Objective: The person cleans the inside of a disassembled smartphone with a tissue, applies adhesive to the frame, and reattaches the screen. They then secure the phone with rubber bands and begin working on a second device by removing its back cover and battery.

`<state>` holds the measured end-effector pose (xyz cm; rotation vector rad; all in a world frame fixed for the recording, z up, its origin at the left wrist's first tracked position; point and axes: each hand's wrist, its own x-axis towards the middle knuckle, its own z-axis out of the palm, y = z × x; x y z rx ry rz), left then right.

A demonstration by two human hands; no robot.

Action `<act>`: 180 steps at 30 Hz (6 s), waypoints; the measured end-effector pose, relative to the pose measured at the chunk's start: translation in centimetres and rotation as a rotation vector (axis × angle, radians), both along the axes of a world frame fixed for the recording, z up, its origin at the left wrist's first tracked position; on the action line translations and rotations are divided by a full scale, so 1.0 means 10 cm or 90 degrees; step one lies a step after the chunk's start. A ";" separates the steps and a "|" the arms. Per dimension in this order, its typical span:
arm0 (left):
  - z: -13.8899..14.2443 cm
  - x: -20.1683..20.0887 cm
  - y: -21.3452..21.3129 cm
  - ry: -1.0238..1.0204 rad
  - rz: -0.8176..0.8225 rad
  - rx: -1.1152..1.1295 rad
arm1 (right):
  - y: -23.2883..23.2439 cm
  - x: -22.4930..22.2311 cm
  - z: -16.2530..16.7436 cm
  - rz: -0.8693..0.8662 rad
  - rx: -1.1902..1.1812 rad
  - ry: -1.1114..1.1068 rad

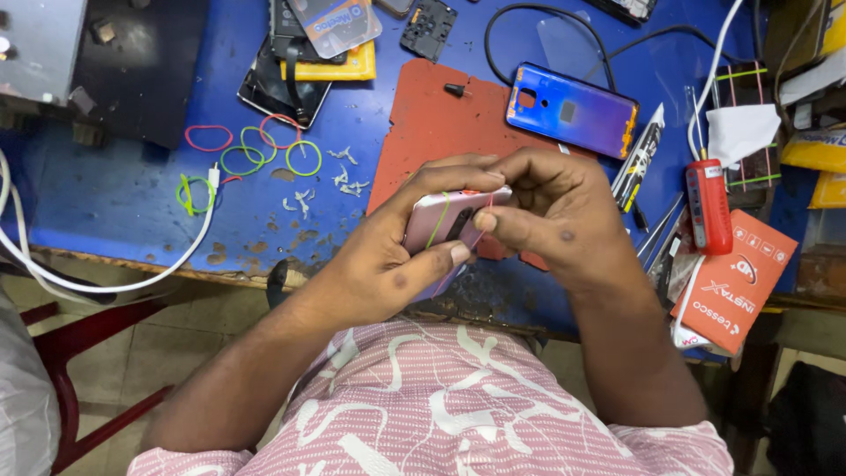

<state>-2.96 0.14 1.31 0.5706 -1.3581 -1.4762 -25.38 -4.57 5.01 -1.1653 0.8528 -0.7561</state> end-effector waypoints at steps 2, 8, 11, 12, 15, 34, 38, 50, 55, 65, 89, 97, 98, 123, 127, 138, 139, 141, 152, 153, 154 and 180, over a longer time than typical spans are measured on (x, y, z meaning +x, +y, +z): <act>0.01 0.05 0.04 0.029 -0.005 0.043 | -0.04 -0.01 0.03 0.018 -0.069 0.073; 0.11 0.70 0.34 0.266 0.124 0.156 | -0.10 0.33 0.16 -0.031 -0.268 0.264; 0.02 0.84 0.52 0.410 0.281 0.190 | 0.14 0.78 0.15 0.079 -0.352 0.279; -0.03 0.83 0.56 0.434 0.327 0.197 | 0.31 0.92 0.13 0.159 -0.458 0.273; -0.15 0.78 0.65 0.478 0.404 0.200 | 0.59 1.20 0.02 0.253 -0.651 0.308; -0.23 1.20 0.75 0.333 0.377 0.228 | -0.33 1.82 -0.39 0.253 -0.672 0.616; -0.25 1.25 0.79 0.328 0.340 0.235 | -0.36 1.93 -0.34 0.293 -0.700 0.675; -0.36 0.99 0.57 0.078 0.204 0.102 | -0.36 1.11 -0.12 0.256 -0.173 -0.093; -0.18 0.98 0.47 0.008 0.177 0.071 | -0.16 1.10 0.26 0.195 0.048 -0.298; 0.19 0.87 0.38 -0.349 0.187 -0.015 | -0.27 0.71 0.26 0.273 -0.509 0.465; 0.29 0.92 0.44 -0.094 0.148 -0.033 | -0.38 0.26 -0.41 0.153 0.015 -0.410; 0.30 0.67 0.46 -0.197 0.203 -0.239 | -0.12 0.56 -0.19 0.150 0.081 -0.379; 0.37 0.66 0.47 -0.281 0.236 -0.295 | -0.08 0.59 -0.11 0.133 -0.019 -0.252; -0.44 1.18 0.76 0.158 -0.073 0.267 | 0.16 1.40 0.08 0.359 -0.334 0.249; -0.58 1.13 0.80 0.111 0.118 0.311 | -0.16 1.90 -0.10 0.277 -0.162 0.217; -0.30 1.43 0.82 0.228 0.313 0.288 | -0.35 2.21 -0.37 0.229 -0.778 0.430; -0.29 1.43 0.82 0.215 0.316 0.256 | -0.35 2.16 -0.32 0.212 -0.713 0.411; -0.28 1.40 0.80 0.192 0.295 0.212 | -0.30 1.99 -0.22 0.257 -0.544 0.358; -0.10 1.15 0.59 -0.015 0.169 0.185 | -0.09 1.44 0.34 0.152 -0.146 0.059; -0.05 1.13 0.58 -0.125 0.180 0.149 | -0.06 1.44 0.41 0.222 -0.271 0.163; 0.01 1.10 0.57 -0.234 0.191 0.112 | -0.05 1.44 0.48 0.292 -0.396 0.267; 0.00 1.45 0.80 0.106 0.397 0.203 | -0.38 1.59 -0.01 0.234 -0.720 0.483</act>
